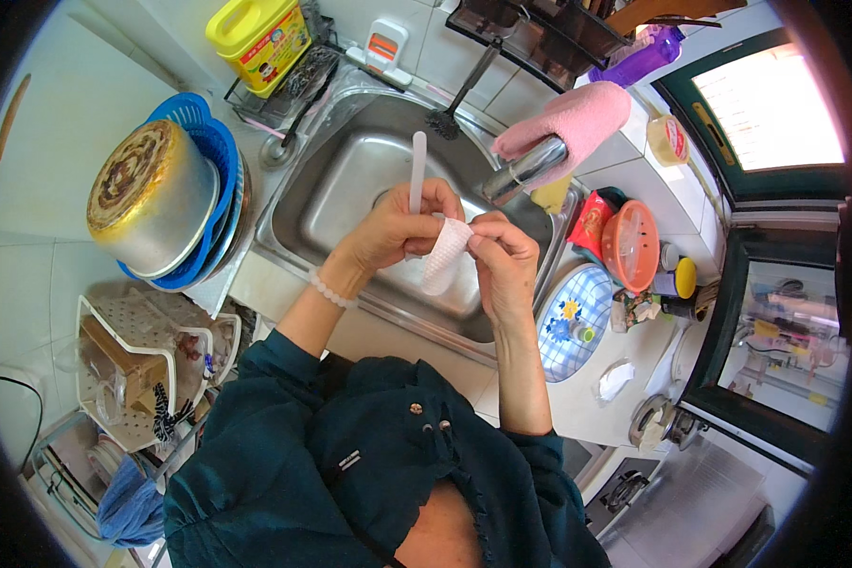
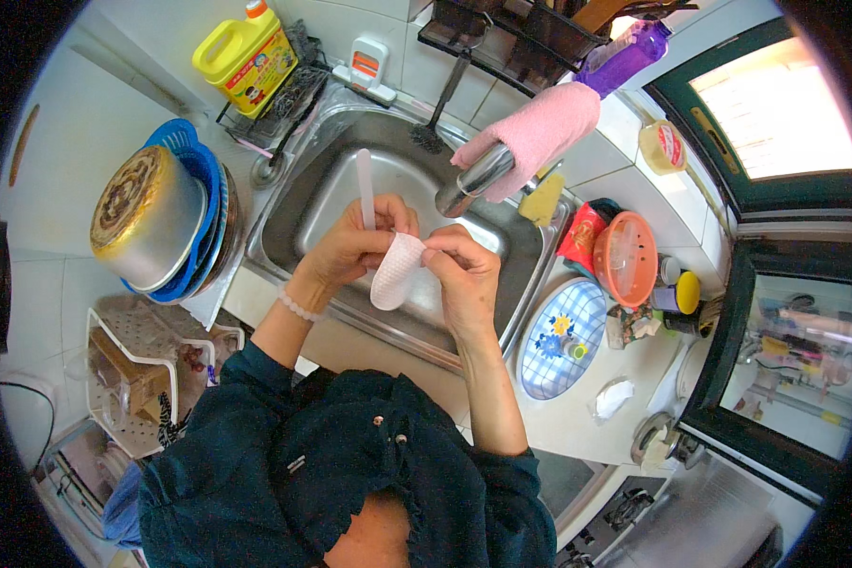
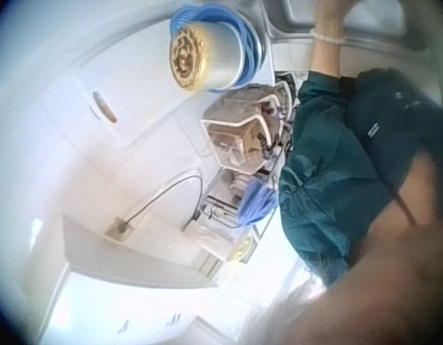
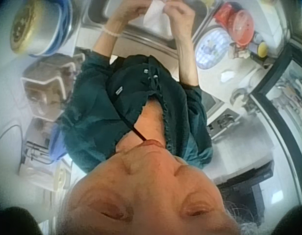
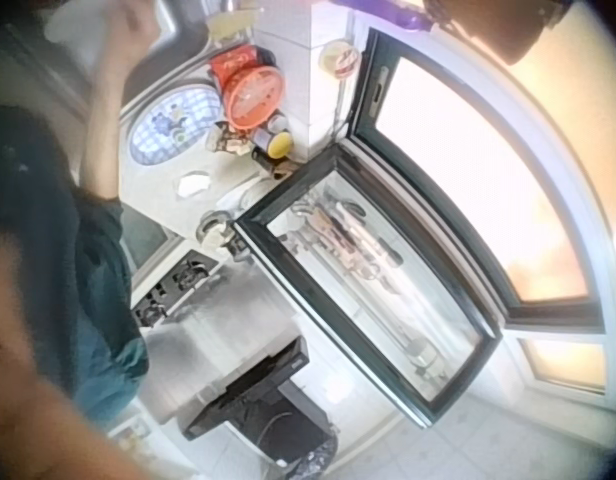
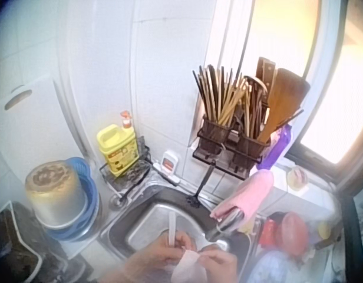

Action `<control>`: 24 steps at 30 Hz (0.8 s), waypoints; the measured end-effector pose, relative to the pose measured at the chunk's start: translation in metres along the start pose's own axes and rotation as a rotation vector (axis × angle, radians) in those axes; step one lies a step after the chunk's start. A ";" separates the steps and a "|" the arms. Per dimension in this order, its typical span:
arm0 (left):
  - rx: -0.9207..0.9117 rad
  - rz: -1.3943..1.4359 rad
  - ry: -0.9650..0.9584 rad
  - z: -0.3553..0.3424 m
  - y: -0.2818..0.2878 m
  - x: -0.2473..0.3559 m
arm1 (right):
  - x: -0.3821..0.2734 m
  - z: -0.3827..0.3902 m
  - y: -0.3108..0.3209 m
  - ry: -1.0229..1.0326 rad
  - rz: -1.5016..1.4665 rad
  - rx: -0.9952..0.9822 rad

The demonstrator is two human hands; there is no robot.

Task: The person takes a new aerator or filter component from a plastic bag and installs it onto a kitchen faucet by hand.

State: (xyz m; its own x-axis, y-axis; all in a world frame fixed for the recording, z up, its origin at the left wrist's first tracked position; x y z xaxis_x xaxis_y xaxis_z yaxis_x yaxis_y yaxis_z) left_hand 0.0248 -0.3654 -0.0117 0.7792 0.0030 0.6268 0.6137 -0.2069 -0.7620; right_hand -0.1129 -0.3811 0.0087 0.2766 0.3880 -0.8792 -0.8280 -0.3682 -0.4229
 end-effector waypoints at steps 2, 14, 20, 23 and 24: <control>-0.002 -0.024 0.001 0.001 0.001 0.001 | 0.000 0.001 -0.001 0.009 -0.021 -0.014; -0.141 -0.355 0.188 -0.006 0.010 0.008 | -0.010 0.002 0.004 0.030 0.436 -0.004; -0.311 -0.530 0.050 -0.023 0.001 0.016 | -0.029 0.006 -0.007 0.347 0.806 0.141; -0.314 -0.564 0.022 -0.028 0.000 0.015 | -0.029 0.008 -0.006 0.488 0.830 0.165; -0.292 -0.574 0.001 -0.030 -0.001 0.017 | -0.029 0.008 -0.006 0.511 0.830 0.177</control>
State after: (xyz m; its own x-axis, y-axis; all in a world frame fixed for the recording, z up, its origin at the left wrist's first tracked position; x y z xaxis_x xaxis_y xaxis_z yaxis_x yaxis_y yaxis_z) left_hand 0.0336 -0.3947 0.0047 0.3372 0.1913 0.9218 0.8728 -0.4306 -0.2299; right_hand -0.1201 -0.3836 0.0384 -0.2815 -0.3627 -0.8883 -0.9039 -0.2104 0.3724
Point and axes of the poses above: each hand's wrist, its own z-axis away from the middle knuckle, its own y-axis out of the back of the hand, x = y × z, the point moved 5 cm from there along -z, towards the middle knuckle, and after that the axes turned 12 degrees about -y, right-handed, at the moved point
